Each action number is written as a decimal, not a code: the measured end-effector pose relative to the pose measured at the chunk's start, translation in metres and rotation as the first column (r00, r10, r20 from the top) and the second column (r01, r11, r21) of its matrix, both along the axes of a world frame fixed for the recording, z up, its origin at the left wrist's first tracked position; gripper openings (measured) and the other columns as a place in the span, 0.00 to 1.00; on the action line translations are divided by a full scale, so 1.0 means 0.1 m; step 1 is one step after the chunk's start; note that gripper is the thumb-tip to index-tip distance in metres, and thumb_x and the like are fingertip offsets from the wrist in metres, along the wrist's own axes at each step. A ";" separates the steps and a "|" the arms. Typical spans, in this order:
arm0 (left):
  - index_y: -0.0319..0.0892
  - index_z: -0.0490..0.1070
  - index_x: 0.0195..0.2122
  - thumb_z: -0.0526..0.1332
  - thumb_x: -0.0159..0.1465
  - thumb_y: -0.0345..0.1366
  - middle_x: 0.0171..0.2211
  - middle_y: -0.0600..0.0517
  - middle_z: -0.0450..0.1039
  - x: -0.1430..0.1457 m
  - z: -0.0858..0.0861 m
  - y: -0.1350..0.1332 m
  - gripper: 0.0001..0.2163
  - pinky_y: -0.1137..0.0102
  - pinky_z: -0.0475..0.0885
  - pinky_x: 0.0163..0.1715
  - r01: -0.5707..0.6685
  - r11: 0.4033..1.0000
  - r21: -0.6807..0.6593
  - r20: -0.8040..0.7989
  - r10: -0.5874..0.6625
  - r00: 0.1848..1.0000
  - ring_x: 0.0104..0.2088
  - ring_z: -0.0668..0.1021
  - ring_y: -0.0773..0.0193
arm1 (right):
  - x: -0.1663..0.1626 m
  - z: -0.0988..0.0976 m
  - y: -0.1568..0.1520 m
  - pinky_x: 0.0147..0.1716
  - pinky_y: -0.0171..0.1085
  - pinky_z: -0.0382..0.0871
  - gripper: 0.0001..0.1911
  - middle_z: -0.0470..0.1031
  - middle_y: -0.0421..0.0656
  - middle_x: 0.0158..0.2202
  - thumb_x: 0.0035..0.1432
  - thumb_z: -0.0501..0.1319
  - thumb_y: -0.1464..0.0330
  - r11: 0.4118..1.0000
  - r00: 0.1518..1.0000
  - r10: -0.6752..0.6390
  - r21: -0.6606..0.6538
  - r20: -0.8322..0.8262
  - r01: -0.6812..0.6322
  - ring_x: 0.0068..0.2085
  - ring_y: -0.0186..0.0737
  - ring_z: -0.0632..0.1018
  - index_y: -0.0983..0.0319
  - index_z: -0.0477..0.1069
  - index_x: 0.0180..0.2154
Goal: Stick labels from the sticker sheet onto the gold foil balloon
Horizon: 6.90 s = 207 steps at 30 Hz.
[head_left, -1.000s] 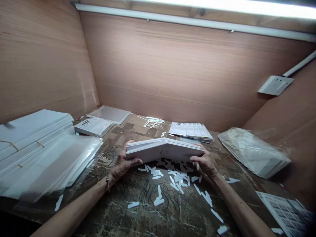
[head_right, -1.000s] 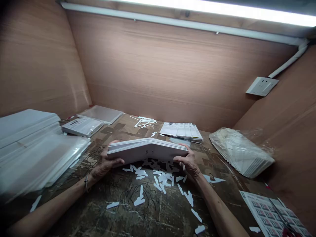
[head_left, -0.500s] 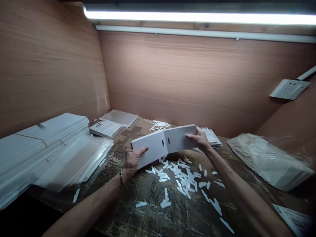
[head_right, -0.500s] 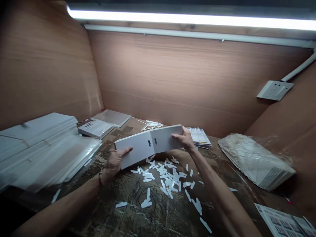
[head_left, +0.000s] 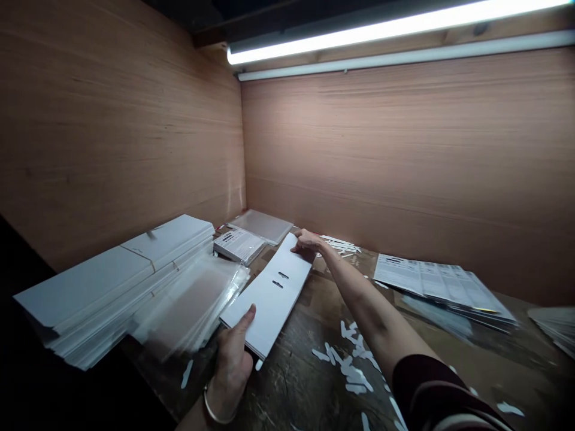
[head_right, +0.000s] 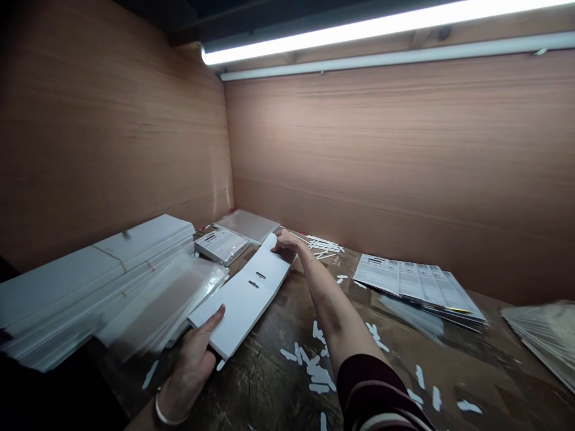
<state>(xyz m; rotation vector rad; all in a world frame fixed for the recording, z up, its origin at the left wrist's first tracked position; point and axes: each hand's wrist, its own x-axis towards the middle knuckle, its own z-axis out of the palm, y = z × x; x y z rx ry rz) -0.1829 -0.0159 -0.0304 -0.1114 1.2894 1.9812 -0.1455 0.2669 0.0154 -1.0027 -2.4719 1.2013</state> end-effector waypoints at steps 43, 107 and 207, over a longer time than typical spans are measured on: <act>0.35 0.69 0.32 0.63 0.46 0.29 0.32 0.48 0.73 -0.09 -0.04 -0.15 0.11 0.67 0.70 0.36 -0.169 0.983 0.078 0.023 0.168 0.986 0.33 0.75 0.60 | -0.45 -0.40 -0.52 0.43 0.51 0.49 0.31 0.56 0.46 0.51 0.45 0.56 0.61 0.856 0.969 -0.144 0.517 0.201 0.020 0.50 0.51 0.56 0.53 0.50 0.52; 0.38 0.67 0.32 0.59 0.51 0.35 0.35 0.48 0.71 -0.21 0.09 0.24 0.08 0.69 0.70 0.34 0.009 0.992 0.125 -0.031 -0.005 1.000 0.36 0.73 0.62 | -0.16 -0.44 -0.68 0.37 0.43 0.60 0.19 0.61 0.50 0.45 0.54 0.43 0.63 0.840 0.912 -0.336 0.512 0.233 0.179 0.44 0.47 0.64 0.64 0.65 0.41; 0.36 0.38 0.57 0.41 0.58 0.50 0.57 0.45 0.38 1.73 -0.10 0.20 0.30 0.66 0.38 0.54 0.512 0.138 -0.848 -0.484 0.190 -0.854 0.56 0.45 0.63 | 3.46 -0.60 -3.23 0.55 0.40 0.34 0.33 0.41 0.47 0.58 0.54 0.40 0.55 0.867 0.929 -0.191 0.499 0.317 0.008 0.57 0.36 0.43 0.68 0.40 0.56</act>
